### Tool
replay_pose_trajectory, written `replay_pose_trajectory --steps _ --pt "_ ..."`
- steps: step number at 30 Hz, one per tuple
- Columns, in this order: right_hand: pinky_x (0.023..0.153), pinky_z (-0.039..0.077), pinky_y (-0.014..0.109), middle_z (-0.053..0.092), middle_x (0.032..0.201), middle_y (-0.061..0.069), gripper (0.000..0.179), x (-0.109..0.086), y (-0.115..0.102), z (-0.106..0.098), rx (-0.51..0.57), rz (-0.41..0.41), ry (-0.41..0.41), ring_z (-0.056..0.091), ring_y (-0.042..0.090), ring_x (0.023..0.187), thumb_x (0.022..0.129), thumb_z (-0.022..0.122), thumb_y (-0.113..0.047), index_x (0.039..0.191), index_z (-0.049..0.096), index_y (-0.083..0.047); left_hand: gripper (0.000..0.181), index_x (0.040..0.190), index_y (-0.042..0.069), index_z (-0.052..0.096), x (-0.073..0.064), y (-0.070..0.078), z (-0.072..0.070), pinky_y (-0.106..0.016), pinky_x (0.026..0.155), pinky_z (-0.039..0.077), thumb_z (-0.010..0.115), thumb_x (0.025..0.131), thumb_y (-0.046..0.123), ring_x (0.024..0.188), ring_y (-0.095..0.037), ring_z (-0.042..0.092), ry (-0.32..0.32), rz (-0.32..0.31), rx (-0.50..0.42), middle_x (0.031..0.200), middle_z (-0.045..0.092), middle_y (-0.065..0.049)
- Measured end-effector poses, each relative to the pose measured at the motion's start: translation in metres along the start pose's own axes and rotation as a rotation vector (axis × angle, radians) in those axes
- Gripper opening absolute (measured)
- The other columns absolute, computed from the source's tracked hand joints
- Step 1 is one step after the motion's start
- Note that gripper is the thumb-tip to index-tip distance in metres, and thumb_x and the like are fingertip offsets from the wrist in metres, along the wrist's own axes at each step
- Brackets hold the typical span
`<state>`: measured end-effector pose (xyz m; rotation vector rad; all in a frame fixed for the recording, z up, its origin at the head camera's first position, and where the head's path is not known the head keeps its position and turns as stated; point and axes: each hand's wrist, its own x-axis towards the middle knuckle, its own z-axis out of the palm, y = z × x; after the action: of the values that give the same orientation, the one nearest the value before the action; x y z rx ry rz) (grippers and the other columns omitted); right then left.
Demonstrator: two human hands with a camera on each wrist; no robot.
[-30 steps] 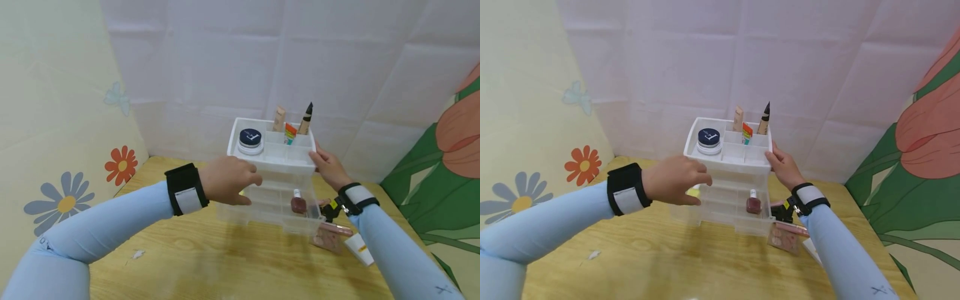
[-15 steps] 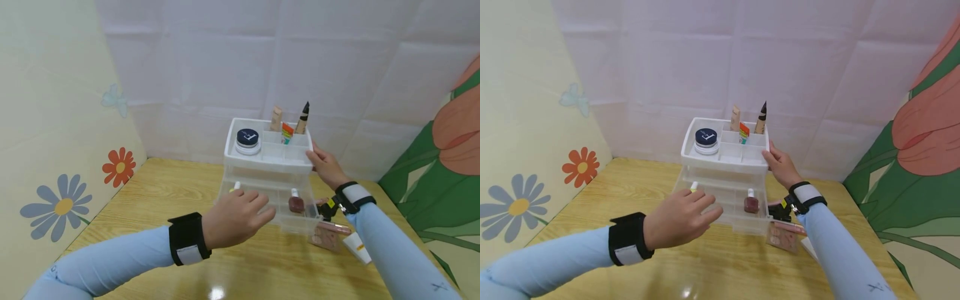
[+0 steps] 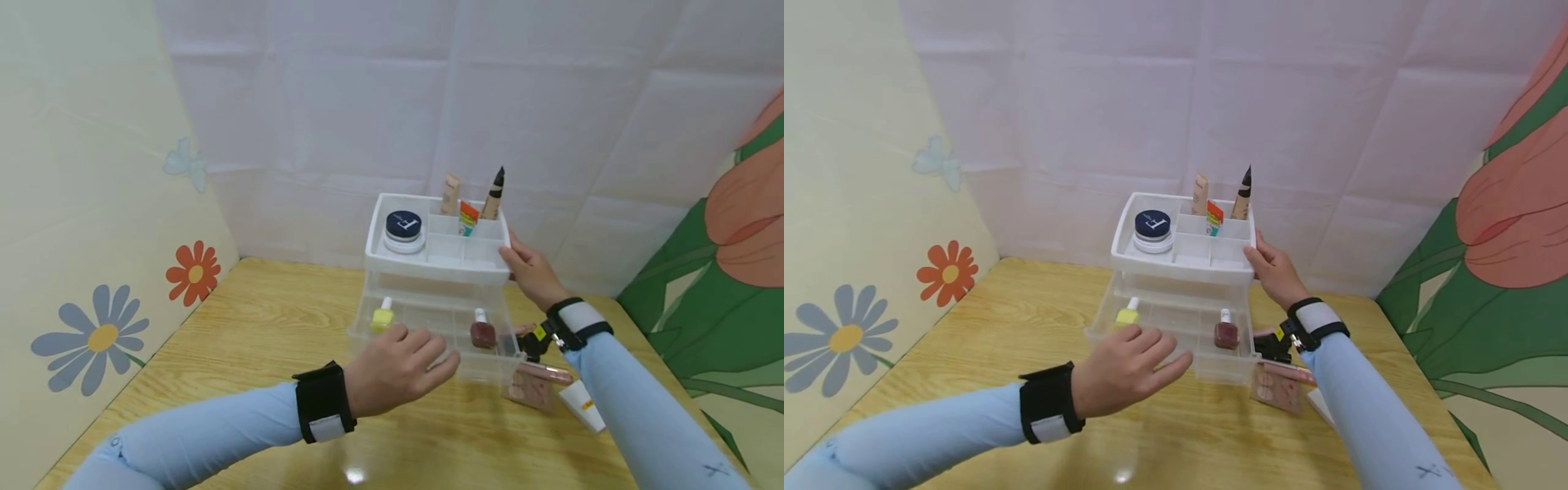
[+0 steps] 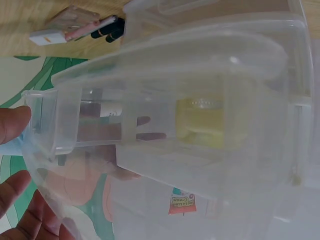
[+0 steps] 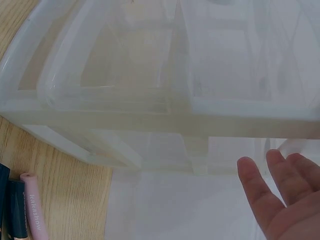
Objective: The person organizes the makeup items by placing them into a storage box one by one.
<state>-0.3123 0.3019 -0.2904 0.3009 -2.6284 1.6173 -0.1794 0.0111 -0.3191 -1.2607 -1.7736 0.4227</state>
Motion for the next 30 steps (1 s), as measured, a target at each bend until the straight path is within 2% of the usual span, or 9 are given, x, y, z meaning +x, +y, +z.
replay_pose_trajectory --steps 6,15,23,30 --pt "0.101 0.042 0.051 0.008 0.16 0.005 0.066 -0.001 -0.001 0.002 -0.008 0.006 0.003 0.037 0.038 0.134 0.102 0.037 -0.049 0.154 0.007 -0.023 0.025 0.118 0.02 0.065 -0.001 0.005 0.006 -0.022 0.06 0.046 0.059 0.094 0.018 0.083 -0.014 0.057 0.019 -0.008 0.016 0.1 0.063 0.0" --pt "0.099 0.045 0.047 0.01 0.16 0.005 0.066 0.0 -0.002 0.001 -0.013 0.012 0.011 0.04 0.037 0.133 0.102 0.037 -0.05 0.155 0.008 -0.024 0.023 0.115 0.02 0.067 0.001 0.004 0.009 -0.021 0.059 0.046 0.057 0.095 0.017 0.08 -0.013 0.057 0.057 0.006 0.051 0.097 0.064 0.001" --pt "0.102 0.042 0.052 0.01 0.16 0.005 0.066 -0.001 -0.001 0.002 -0.012 0.016 0.013 0.038 0.038 0.134 0.102 0.037 -0.049 0.154 0.007 -0.024 0.022 0.114 0.02 0.068 0.002 -0.001 0.01 -0.021 0.058 0.047 0.058 0.095 0.016 0.076 -0.012 0.057 0.077 0.001 0.026 0.096 0.064 0.002" --pt "0.099 0.044 0.05 0.01 0.159 0.007 0.067 0.001 -0.001 0.001 -0.028 0.01 0.015 0.038 0.038 0.133 0.102 0.036 -0.05 0.155 0.005 -0.023 0.022 0.113 0.019 0.069 0.004 -0.007 0.012 -0.021 0.056 0.044 0.058 0.095 0.016 0.073 -0.012 0.054 0.097 -0.015 0.021 0.093 0.063 0.002"
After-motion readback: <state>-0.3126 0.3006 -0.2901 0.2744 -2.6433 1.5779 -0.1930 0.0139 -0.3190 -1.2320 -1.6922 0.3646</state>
